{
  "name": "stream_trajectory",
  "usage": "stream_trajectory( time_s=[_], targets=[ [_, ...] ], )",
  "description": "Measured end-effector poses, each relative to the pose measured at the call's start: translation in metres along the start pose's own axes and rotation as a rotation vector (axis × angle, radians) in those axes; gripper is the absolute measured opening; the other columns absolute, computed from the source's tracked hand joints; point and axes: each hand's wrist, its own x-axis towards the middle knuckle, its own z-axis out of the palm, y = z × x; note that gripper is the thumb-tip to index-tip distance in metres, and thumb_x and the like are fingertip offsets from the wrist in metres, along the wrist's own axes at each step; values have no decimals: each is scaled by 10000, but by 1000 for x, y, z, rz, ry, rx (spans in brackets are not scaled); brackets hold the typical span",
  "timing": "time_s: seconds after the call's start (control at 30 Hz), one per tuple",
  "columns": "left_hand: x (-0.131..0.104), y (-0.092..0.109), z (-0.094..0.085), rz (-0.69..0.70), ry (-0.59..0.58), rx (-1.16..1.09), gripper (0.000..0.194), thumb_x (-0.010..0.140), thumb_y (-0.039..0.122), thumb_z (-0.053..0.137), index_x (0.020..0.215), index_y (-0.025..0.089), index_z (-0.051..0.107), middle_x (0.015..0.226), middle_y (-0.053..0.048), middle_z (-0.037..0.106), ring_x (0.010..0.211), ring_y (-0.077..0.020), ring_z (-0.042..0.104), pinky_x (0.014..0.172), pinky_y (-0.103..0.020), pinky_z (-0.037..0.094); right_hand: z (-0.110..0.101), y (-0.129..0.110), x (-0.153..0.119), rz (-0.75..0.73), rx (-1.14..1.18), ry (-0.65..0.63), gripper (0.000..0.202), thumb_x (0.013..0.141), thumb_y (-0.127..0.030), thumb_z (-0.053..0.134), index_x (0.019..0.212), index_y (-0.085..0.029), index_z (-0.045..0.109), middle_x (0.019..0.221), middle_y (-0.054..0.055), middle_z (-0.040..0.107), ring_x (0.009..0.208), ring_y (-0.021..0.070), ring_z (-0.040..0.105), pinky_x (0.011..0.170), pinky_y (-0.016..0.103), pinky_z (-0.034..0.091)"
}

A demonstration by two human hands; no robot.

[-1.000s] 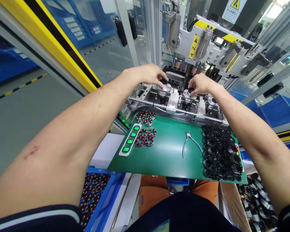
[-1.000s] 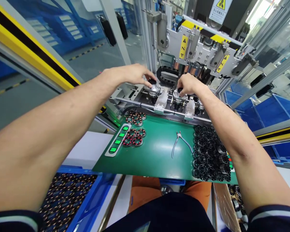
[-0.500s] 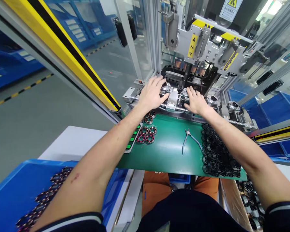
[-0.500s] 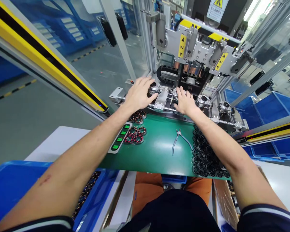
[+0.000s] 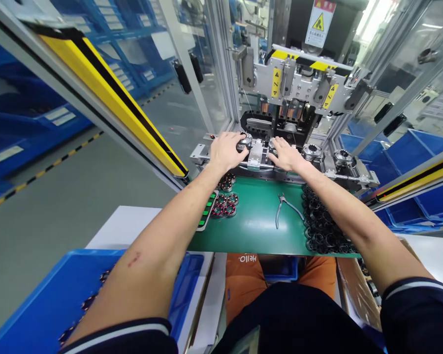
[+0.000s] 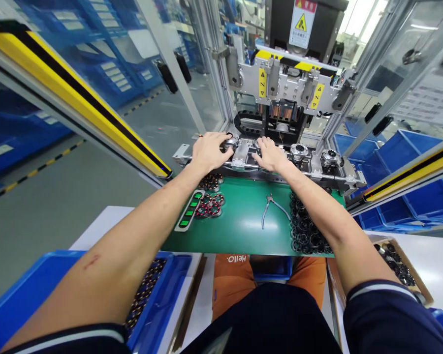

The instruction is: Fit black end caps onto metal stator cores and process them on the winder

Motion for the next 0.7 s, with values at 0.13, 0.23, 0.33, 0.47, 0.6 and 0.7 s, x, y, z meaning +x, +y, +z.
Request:
stream_trajectory(
  time_s=[0.13, 0.23, 0.33, 0.47, 0.6, 0.7],
  targets=[
    [-17, 44, -20, -8, 33, 8, 521, 1101, 382, 618, 1547, 167, 780, 1694, -214, 739, 1675, -428, 570, 1447, -693, 399, -24, 28, -23, 126, 2, 157, 801, 1258, -446, 366, 1951, -58, 263, 2039, 260, 251, 1930, 405, 227, 1534, 725, 272],
    [-70, 99, -1, 44, 29, -25, 486, 1222, 442, 490, 1559, 203, 746, 1659, -184, 736, 1639, -359, 604, 1429, -563, 459, -32, 58, -49, 234, -1, 198, 695, 1264, -431, 481, 1873, -97, 452, 1940, 307, 453, 1829, 466, 427, 1458, 803, 379],
    [-142, 144, 39, 102, -164, -62, 288, 1140, 464, 736, 1369, 319, 831, 1438, -99, 825, 1376, -314, 785, 1168, -439, 654, -45, 92, -73, 239, -2, 197, 562, 1175, -472, 800, 1655, -196, 701, 1727, 190, 692, 1561, 391, 704, 1312, 677, 609],
    [-209, 159, 86, -76, -289, -34, 286, 1117, 401, 798, 1379, 295, 835, 1363, -143, 813, 1237, -341, 833, 968, -447, 696, -74, 140, -107, 316, -5, 279, 522, 1162, -470, 837, 1596, -204, 723, 1634, 157, 726, 1411, 337, 764, 1197, 597, 691],
    [-237, 140, 98, -205, -309, -10, 305, 1227, 305, 622, 1458, 206, 796, 1414, -141, 800, 1289, -289, 796, 1102, -458, 666, -91, 175, -145, 327, 67, 236, 463, 1175, -478, 820, 1551, -216, 752, 1633, 152, 735, 1406, 318, 764, 1219, 587, 680],
    [-262, 116, 82, -250, -290, -2, 332, 1235, 309, 569, 1426, 270, 838, 1399, -129, 803, 1347, -302, 768, 1129, -450, 649, -86, 188, -194, 297, 140, 292, 607, 1177, -625, 736, 1685, -292, 717, 1806, 187, 647, 1657, 385, 630, 1379, 682, 557]
  ],
)
